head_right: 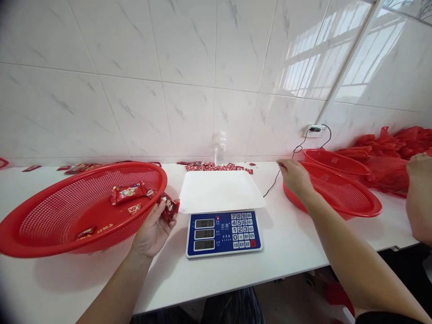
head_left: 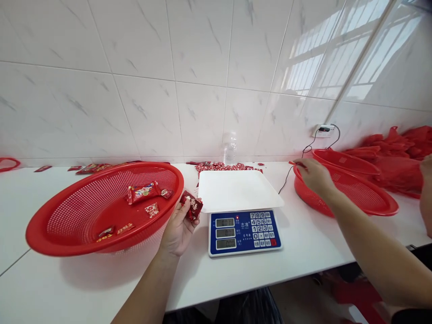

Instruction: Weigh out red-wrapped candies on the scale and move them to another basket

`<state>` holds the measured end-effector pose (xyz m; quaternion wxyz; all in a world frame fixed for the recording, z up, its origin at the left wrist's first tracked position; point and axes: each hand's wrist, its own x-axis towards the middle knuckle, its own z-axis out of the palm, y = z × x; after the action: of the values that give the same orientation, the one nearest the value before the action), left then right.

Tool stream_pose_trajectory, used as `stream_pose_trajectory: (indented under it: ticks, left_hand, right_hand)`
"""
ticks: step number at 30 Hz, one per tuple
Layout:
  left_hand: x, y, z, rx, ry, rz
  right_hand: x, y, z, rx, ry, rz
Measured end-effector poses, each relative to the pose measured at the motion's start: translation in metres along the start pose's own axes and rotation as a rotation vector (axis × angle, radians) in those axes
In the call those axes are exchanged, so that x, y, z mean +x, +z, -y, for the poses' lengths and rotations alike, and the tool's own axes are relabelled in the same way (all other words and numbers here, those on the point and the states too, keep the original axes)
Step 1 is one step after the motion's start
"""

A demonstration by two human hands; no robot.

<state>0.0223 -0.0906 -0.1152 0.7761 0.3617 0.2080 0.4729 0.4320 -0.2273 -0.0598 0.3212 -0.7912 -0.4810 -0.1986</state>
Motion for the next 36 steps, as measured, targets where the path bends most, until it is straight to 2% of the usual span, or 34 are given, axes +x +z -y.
stream_pose_trajectory:
  ticks: [3, 6, 8, 11, 15, 18, 22, 26, 31, 36]
  left_hand:
    - [0.000, 0.000, 0.001, 0.014, 0.004, 0.002]
    - [0.000, 0.000, 0.003, 0.078, 0.043, 0.002]
    - [-0.002, 0.003, 0.004, 0.172, 0.085, -0.002]
    - [-0.005, 0.012, 0.000, 0.354, 0.136, 0.025]
    - [-0.005, 0.037, -0.012, 0.692, 0.168, 0.139]
    - [0.003, 0.056, -0.018, 0.958, 0.140, 0.232]
    - [0.024, 0.070, -0.016, 1.255, 0.097, 0.350]
    - [0.046, 0.073, -0.012, 1.589, 0.110, 0.428]
    - [0.064, 0.069, -0.016, 1.953, 0.156, 0.382]
    - [0.068, 0.063, -0.015, 2.003, 0.087, 0.486]
  right_hand:
    - [-0.001, -0.013, -0.045, -0.050, 0.119, -0.034]
    - [-0.015, -0.004, -0.059, -0.046, 0.145, -0.053]
    - [-0.030, 0.012, -0.048, -0.014, 0.111, -0.069]
    - [-0.057, 0.039, -0.005, 0.083, 0.016, -0.119]
    - [-0.091, 0.062, 0.063, 0.309, -0.107, -0.365]
    - [-0.106, 0.069, 0.089, 0.383, -0.169, -0.476]
    - [-0.112, 0.073, 0.083, 0.412, -0.223, -0.617]
    - [-0.112, 0.076, 0.066, 0.420, -0.153, -0.738]
    - [-0.115, 0.078, 0.066, 0.481, -0.071, -0.687]
    - [-0.118, 0.076, 0.072, 0.517, -0.038, -0.630]
